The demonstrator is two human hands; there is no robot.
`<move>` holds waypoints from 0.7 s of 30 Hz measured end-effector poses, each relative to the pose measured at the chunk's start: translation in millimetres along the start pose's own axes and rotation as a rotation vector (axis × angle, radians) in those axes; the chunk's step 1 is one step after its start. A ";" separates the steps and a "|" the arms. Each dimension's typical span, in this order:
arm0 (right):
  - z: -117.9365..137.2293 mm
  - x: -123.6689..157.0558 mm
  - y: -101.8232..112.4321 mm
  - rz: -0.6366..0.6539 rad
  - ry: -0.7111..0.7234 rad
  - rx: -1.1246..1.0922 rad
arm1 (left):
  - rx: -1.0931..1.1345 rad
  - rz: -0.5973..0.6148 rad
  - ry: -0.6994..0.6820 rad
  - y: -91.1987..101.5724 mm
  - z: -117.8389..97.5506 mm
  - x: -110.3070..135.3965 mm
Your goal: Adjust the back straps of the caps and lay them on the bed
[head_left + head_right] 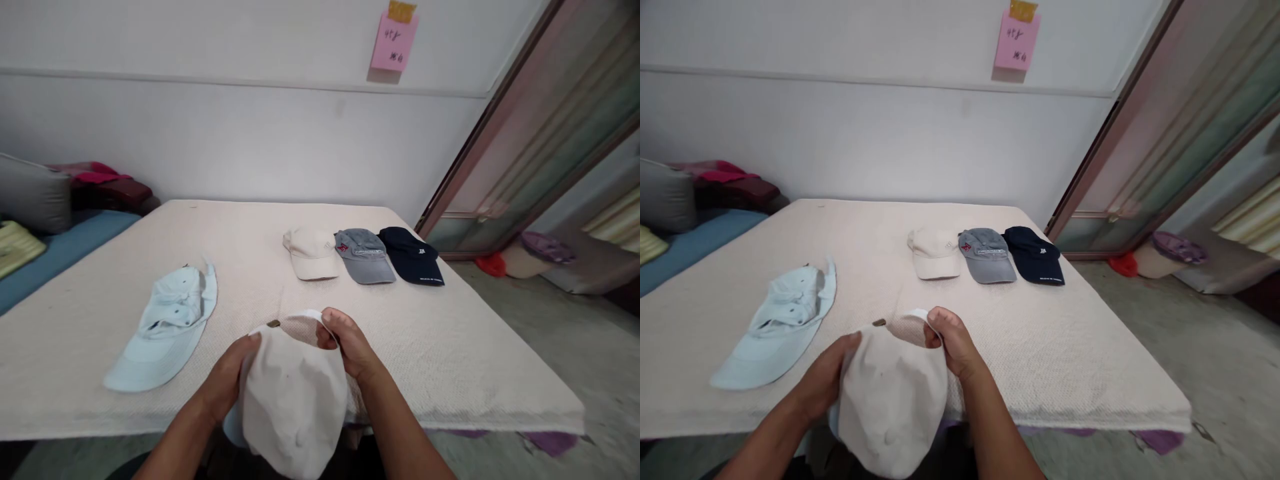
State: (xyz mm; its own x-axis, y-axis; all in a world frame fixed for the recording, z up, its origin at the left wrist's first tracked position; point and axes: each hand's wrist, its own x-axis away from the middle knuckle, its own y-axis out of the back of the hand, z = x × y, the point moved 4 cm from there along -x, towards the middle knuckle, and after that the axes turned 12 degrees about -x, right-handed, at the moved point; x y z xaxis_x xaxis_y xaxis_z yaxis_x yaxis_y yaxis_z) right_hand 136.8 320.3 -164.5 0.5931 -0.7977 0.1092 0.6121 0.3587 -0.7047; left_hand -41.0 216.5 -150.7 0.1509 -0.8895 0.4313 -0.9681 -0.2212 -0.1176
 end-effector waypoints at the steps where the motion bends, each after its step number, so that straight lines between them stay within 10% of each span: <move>1: 1.2 -0.8 0.4 0.011 0.020 -0.008 | 0.003 0.006 -0.003 0.1 -0.6 0.5; 21: -3.4 1.0 -13.6 0.159 -0.125 0.062 | -0.062 0.077 -0.094 -6.7 -5.1 -1.0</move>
State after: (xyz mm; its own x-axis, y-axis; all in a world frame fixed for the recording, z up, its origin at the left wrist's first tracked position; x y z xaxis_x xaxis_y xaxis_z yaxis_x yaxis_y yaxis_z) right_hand 127.3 313.0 -157.2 0.7425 -0.6639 0.0891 0.5345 0.5071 -0.6762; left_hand -35.8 220.9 -145.8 0.0906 -0.9372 0.3369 -0.9876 -0.1280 -0.0904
